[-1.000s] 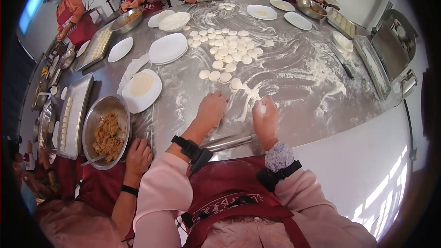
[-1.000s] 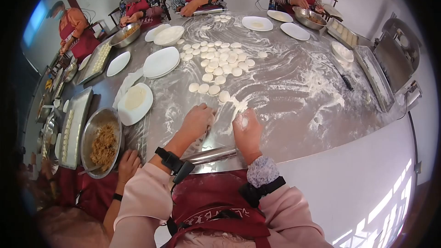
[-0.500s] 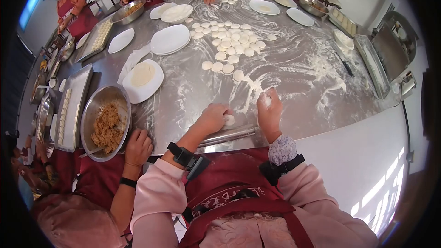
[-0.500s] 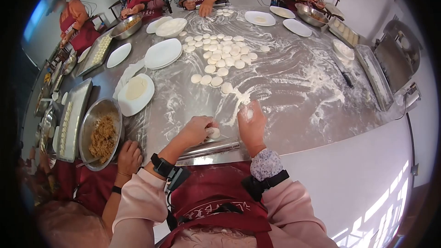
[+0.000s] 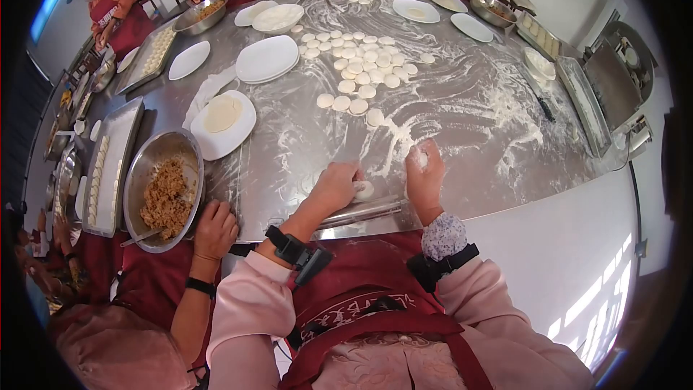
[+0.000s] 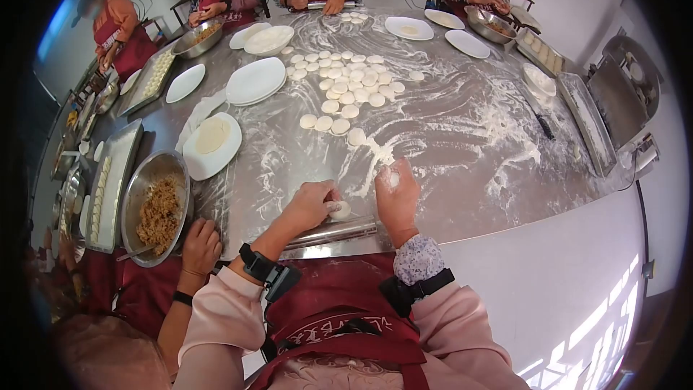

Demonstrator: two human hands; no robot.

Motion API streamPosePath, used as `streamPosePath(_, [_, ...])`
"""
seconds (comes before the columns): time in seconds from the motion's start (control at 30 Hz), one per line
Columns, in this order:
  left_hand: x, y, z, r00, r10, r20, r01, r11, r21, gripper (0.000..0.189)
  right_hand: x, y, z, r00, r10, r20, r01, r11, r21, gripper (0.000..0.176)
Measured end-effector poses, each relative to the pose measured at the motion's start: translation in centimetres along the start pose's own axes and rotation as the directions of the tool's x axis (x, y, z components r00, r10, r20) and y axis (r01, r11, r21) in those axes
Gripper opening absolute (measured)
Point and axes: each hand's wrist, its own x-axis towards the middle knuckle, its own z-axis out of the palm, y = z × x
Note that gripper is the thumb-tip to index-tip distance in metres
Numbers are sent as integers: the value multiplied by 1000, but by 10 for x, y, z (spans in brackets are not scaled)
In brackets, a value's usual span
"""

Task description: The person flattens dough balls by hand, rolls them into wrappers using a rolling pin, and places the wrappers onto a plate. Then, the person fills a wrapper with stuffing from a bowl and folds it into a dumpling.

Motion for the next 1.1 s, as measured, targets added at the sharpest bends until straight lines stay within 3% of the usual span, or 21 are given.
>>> streamPosePath(0.37, [-2, 11, -5, 995, -83, 53, 83, 996, -7, 13, 1, -19, -12, 997, -69, 26, 70, 997, -42, 11])
streamPosePath(0.43, [-3, 9, -1, 993, -96, 73, 98, 995, -21, 12, -2, -32, -19, 998, -15, 58, 12, 998, 58, 11])
streamPosePath(0.5, [-2, 9, 2, 999, 42, -2, -41, 997, 72, 14, 7, -42, -15, 995, 29, 93, -32, 999, 27, 12])
streamPosePath(0.57, [5, 8, 11, 998, 46, -31, -42, 994, 104, 14, 24, -37, 2, 989, 73, 126, -73, 997, -2, 13])
streamPosePath(0.63, [12, 9, 20, 997, 57, -58, -49, 990, 136, 14, 37, -7, 31, 991, -129, 29, 131, 988, -78, 16])
streamPosePath(0.73, [15, 6, 21, 984, 13, -179, -6, 999, 39, 13, 28, -12, 24, 999, -45, 27, 48, 991, -125, 17])
streamPosePath(0.8, [13, 1, 20, 981, 191, 20, -192, 974, 120, 11, 10, -8, 7, 999, 7, 40, -2, 990, -138, 16])
streamPosePath(0.87, [3, 10, 9, 991, 122, 53, -127, 987, 100, 10, -15, 6, -11, 994, 106, -8, -106, 994, -7, 15])
streamPosePath(0.93, [-4, 13, 8, 994, 51, 102, -60, 995, 86, 10, -11, 1, -8, 996, 86, 9, -86, 996, -14, 14])
streamPosePath(1.03, [2, 16, 11, 1000, -3, 26, 0, 993, 118, 11, 23, -1, 25, 997, 66, 29, -64, 996, -58, 14])
streamPosePath(1.1, [16, 11, 20, 987, -31, -160, 45, 996, 82, 14, 43, -4, 50, 988, -145, -54, 134, 976, -171, 14])
